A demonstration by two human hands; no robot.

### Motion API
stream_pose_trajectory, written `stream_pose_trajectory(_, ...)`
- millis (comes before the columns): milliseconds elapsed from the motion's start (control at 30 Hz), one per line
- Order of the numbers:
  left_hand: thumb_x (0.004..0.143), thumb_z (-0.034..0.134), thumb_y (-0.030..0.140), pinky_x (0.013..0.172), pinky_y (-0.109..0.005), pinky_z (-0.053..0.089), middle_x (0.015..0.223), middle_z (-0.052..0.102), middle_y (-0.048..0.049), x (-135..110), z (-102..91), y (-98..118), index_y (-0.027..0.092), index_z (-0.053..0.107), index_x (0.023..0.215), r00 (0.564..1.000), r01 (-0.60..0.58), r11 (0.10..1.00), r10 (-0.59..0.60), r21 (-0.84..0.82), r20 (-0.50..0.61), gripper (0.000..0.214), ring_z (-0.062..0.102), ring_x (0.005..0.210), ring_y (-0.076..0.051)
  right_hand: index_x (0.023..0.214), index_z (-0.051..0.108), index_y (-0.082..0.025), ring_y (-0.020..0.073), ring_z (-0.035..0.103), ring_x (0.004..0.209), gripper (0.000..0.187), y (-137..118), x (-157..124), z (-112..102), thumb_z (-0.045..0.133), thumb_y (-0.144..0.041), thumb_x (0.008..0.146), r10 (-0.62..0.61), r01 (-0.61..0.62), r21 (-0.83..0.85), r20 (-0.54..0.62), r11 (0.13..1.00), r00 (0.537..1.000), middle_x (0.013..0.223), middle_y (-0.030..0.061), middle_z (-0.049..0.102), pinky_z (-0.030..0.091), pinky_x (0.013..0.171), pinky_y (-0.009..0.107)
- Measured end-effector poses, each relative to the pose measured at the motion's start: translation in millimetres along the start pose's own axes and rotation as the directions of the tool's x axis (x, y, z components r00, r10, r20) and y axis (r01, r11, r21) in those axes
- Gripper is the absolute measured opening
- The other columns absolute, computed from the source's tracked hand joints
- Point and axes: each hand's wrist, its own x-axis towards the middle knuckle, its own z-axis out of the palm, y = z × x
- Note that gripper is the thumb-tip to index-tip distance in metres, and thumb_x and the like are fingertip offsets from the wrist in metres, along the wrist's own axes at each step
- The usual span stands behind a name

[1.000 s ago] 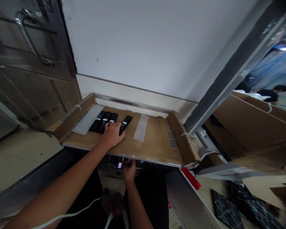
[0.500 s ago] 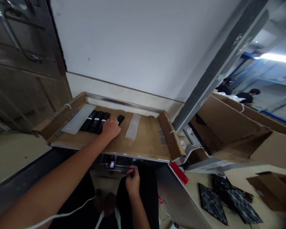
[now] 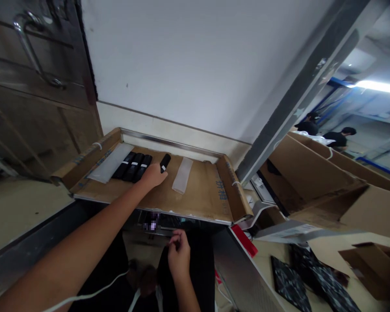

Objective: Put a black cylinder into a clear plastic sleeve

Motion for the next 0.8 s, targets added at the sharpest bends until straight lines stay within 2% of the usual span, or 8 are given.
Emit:
stream_pose_trajectory(100,0.079,0.062,0.041,0.077,-0.035,0.051,0.097,0.073,-0.0108,-11.6,-4.4,3.3,0.013,0.067,0.102,0.999,0.012,0.915,0.002,-0.402,0.033,0.036,0.067,0.092,-0.028,0.107,0.058,-0.021,0.0172,0.067,0.077,0.027,-43.4,9.0,-18.4,0.053,-0.02,0.081,-0.004,-0.008,0.182,0.064,0.983,0.998,0.094,0.0049,0.068,0.055,0.074,0.029)
stream_pose_trajectory(233,0.073,0.071,0.051,0.074,-0.033,0.052,0.095,0.073,-0.0086,-36.1,-0.5,26.7,0.013,0.07,0.099,0.973,0.123,0.537,0.1,-0.834,0.208,0.047,0.067,0.086,-0.023,0.114,0.059,-0.021,0.0206,0.066,0.092,0.035,-102.1,66.2,-37.4,0.066,-0.036,0.083,-0.021,0.03,0.243,-0.038,0.97,0.999,0.108,0.0096,0.066,0.057,0.073,0.03)
stream_pose_trajectory(333,0.07,0.076,0.049,0.071,-0.032,0.052,0.09,0.073,-0.0095,-48.3,4.6,50.3,0.012,0.071,0.092,0.958,0.187,0.356,0.14,-0.916,0.25,0.043,0.066,0.079,-0.021,0.109,0.062,-0.018,0.0207,0.066,0.086,0.043,-128.6,117.2,-37.9,0.073,-0.043,0.076,0.017,-0.066,0.256,0.19,0.964,0.982,0.105,0.0091,0.067,0.058,0.06,0.028)
stream_pose_trajectory(400,0.072,0.074,0.048,0.067,-0.03,0.05,0.081,0.071,-0.008,-49.1,5.2,61.1,0.012,0.071,0.084,0.958,0.119,0.403,0.193,-0.908,0.211,0.038,0.064,0.072,-0.019,0.103,0.063,-0.016,0.0204,0.068,0.08,0.044,-133.3,139.7,-35.0,0.075,-0.044,0.072,0.074,-0.162,0.263,0.316,0.951,0.946,0.097,0.0076,0.068,0.056,0.053,0.027)
stream_pose_trajectory(467,0.079,0.067,0.049,0.064,-0.029,0.048,0.076,0.07,-0.0064,-45.0,3.9,64.0,0.012,0.072,0.082,0.938,-0.001,0.518,0.298,-0.856,0.179,0.037,0.062,0.07,-0.018,0.1,0.062,-0.016,0.0189,0.069,0.071,0.042,-128.1,151.1,-33.3,0.076,-0.042,0.07,0.102,-0.204,0.283,0.337,0.937,0.936,0.09,0.0058,0.07,0.052,0.046,0.023)
stream_pose_trajectory(567,0.088,0.056,0.043,0.073,-0.031,0.049,0.088,0.072,-0.006,-36.3,3.1,52.3,0.016,0.073,0.095,0.909,-0.221,0.657,0.407,-0.72,0.093,0.034,0.063,0.08,-0.02,0.097,0.056,-0.018,0.0137,0.064,0.053,0.037,-109.2,156.9,-36.7,0.074,-0.035,0.069,0.086,-0.169,0.335,0.25,0.927,0.965,0.08,0.0015,0.071,0.042,0.036,0.018)
stream_pose_trajectory(667,0.08,0.062,0.028,0.091,-0.036,0.048,0.106,0.069,-0.0075,-32.2,9.7,29.9,0.019,0.069,0.11,0.872,-0.447,0.778,0.488,-0.442,-0.022,0.032,0.061,0.099,-0.023,0.087,0.05,-0.021,0.008,0.052,0.04,0.031,-91.9,161.5,-42.9,0.073,-0.033,0.069,0.106,-0.145,0.385,0.121,0.911,0.987,0.068,-0.0043,0.066,0.033,0.032,0.015)
stream_pose_trajectory(800,0.077,0.063,0.018,0.092,-0.036,0.047,0.103,0.065,-0.0096,-35.8,27.9,10.3,0.017,0.07,0.101,0.803,-0.581,0.789,0.596,-0.203,0.021,0.025,0.059,0.102,-0.024,0.087,0.05,-0.021,0.0071,0.05,0.039,0.034,-85.5,167.2,-44.3,0.073,-0.042,0.074,0.11,-0.143,0.392,0.105,0.909,0.988,0.065,-0.0051,0.064,0.032,0.031,0.015)
